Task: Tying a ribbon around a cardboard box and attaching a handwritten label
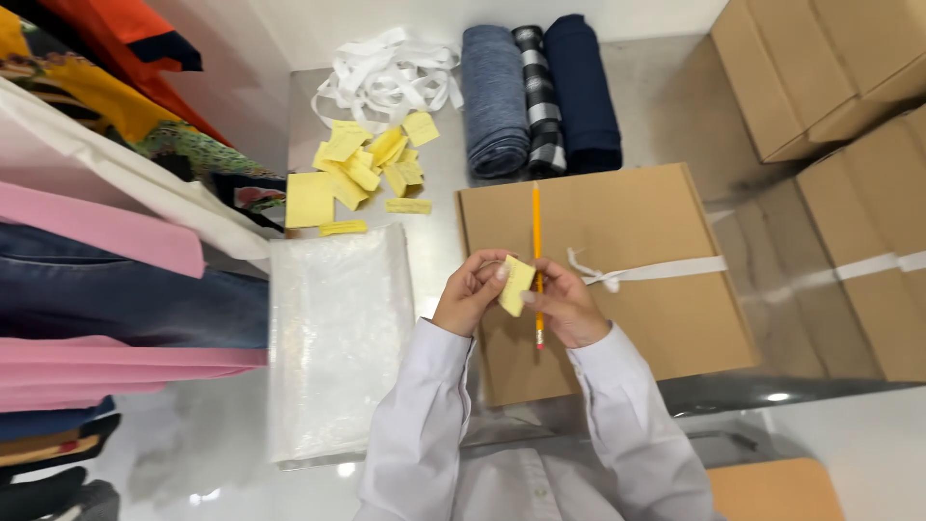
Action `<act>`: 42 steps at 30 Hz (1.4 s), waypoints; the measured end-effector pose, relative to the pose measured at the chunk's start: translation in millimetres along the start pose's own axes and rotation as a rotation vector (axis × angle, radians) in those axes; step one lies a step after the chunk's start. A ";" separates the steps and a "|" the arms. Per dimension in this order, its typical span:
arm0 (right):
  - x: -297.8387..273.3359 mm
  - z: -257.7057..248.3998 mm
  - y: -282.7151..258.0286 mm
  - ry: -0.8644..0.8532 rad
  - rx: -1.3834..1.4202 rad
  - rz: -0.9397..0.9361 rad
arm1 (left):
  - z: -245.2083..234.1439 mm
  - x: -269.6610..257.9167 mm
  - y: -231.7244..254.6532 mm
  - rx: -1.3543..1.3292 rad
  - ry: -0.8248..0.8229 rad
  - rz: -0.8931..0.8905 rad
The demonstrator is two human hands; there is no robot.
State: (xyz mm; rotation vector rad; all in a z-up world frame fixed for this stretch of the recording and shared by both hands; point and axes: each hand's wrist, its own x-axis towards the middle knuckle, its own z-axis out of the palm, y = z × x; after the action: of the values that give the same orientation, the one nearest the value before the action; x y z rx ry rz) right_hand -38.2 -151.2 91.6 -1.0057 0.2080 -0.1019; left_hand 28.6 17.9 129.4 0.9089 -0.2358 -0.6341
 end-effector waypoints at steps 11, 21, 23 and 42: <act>-22.1 -75.4 -110.3 0.192 -0.224 -0.135 | 87.6 58.7 -89.9 0.094 0.171 0.175; -17.7 -134.9 -120.7 0.007 -0.406 -0.203 | 135.7 58.7 -92.5 0.500 0.277 0.273; -7.5 -147.9 -111.7 0.024 -0.360 -0.211 | 135.0 62.5 -100.1 0.442 0.305 0.290; 15.9 -147.9 -90.1 0.068 -0.173 -0.132 | 140.1 50.8 -103.9 0.496 0.391 0.340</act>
State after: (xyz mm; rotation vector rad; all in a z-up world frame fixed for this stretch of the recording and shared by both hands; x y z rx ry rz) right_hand -54.2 -324.3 89.2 -1.1893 0.2148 -0.2416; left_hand -36.3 -151.7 128.0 1.4102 -0.1912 -0.0685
